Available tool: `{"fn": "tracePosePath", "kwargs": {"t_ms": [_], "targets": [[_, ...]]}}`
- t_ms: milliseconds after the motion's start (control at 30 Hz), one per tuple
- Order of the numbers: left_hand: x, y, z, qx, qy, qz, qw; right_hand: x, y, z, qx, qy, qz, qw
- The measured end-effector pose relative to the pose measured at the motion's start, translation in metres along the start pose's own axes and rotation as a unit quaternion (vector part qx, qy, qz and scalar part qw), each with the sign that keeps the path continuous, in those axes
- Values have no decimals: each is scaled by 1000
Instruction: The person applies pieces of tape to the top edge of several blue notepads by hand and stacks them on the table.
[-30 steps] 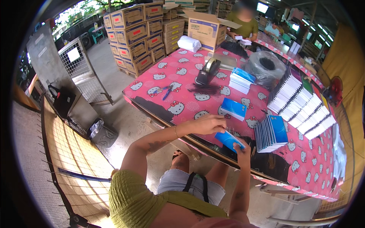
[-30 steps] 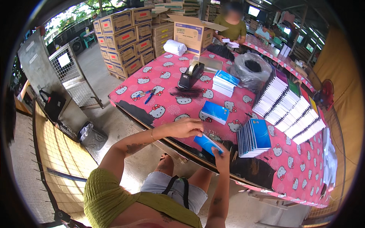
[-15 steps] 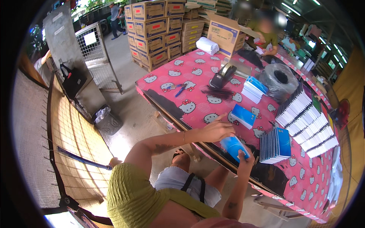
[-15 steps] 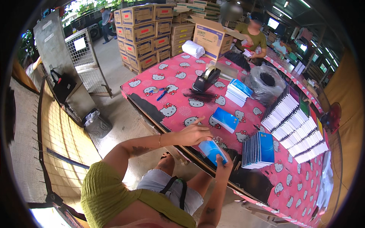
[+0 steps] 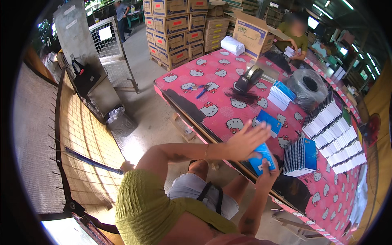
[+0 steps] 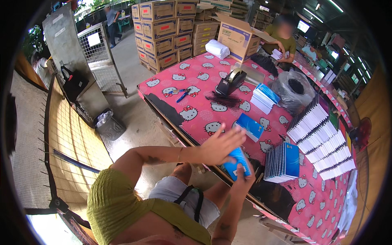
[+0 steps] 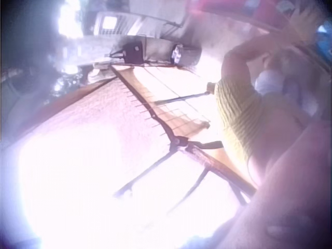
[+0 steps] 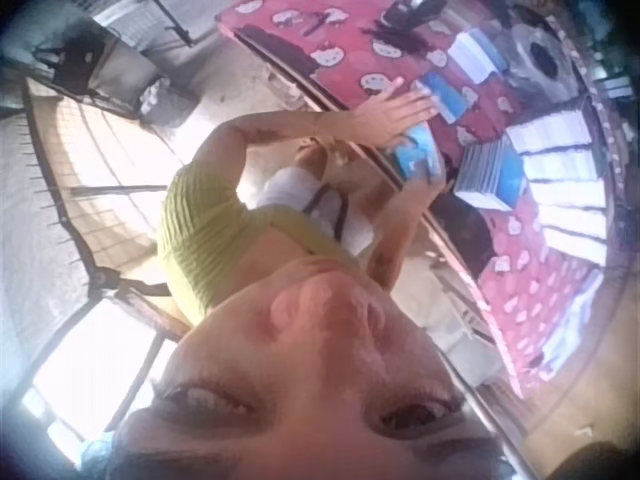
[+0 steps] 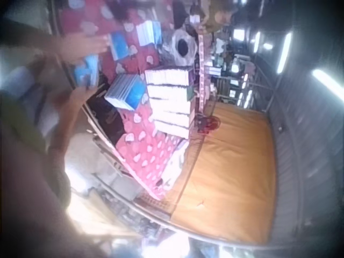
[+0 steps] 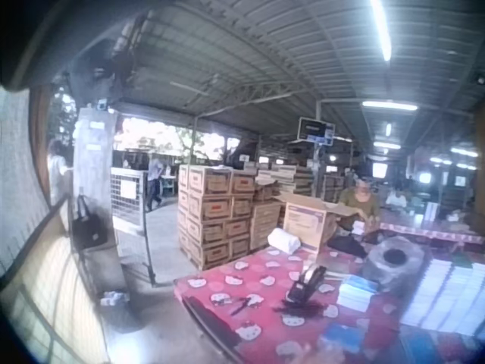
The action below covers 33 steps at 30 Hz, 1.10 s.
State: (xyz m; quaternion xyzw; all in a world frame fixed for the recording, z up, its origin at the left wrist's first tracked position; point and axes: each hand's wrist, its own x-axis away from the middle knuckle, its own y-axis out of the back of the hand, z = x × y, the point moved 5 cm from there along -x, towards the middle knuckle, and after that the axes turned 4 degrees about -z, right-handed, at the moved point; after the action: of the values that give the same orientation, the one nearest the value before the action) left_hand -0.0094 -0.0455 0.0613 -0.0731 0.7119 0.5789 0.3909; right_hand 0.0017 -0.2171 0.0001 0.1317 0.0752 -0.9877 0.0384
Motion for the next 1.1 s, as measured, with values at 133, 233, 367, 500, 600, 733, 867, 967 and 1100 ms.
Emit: {"fn": "tracePosePath", "kwargs": {"t_ms": [133, 233, 367, 500, 600, 733, 867, 967, 1100], "targets": [[45, -15, -14, 61, -35, -18, 997, -2, 0, 6, 3, 2, 7, 1000], [-11, 15, 6, -24, 21, -66, 997, 4, -12, -10, -39, -35, 34, 998], [54, -10, -36, 101, -94, 61, 989, -4, 0, 10, 23, -37, 9, 999], [-16, 8, 3, -38, 13, -87, 995, 1, -15, -8, 30, -40, 88, 995], [32, -18, -30, 68, -76, 66, 993, -7, -2, 0, -24, -50, 30, 998], [11, -17, -16, -23, -38, -28, 999, -6, -12, -3, 41, 15, 97, 994], [21, -19, -27, 71, -78, 37, 994, -12, -4, -7, 30, -52, 55, 997], [22, -21, -37, 30, -63, 41, 997, -9, -3, -14, 35, 4, 91, 995], [9, -30, -25, 51, -50, 19, 997, -19, -2, -31, 53, -2, 100, 994]]}}
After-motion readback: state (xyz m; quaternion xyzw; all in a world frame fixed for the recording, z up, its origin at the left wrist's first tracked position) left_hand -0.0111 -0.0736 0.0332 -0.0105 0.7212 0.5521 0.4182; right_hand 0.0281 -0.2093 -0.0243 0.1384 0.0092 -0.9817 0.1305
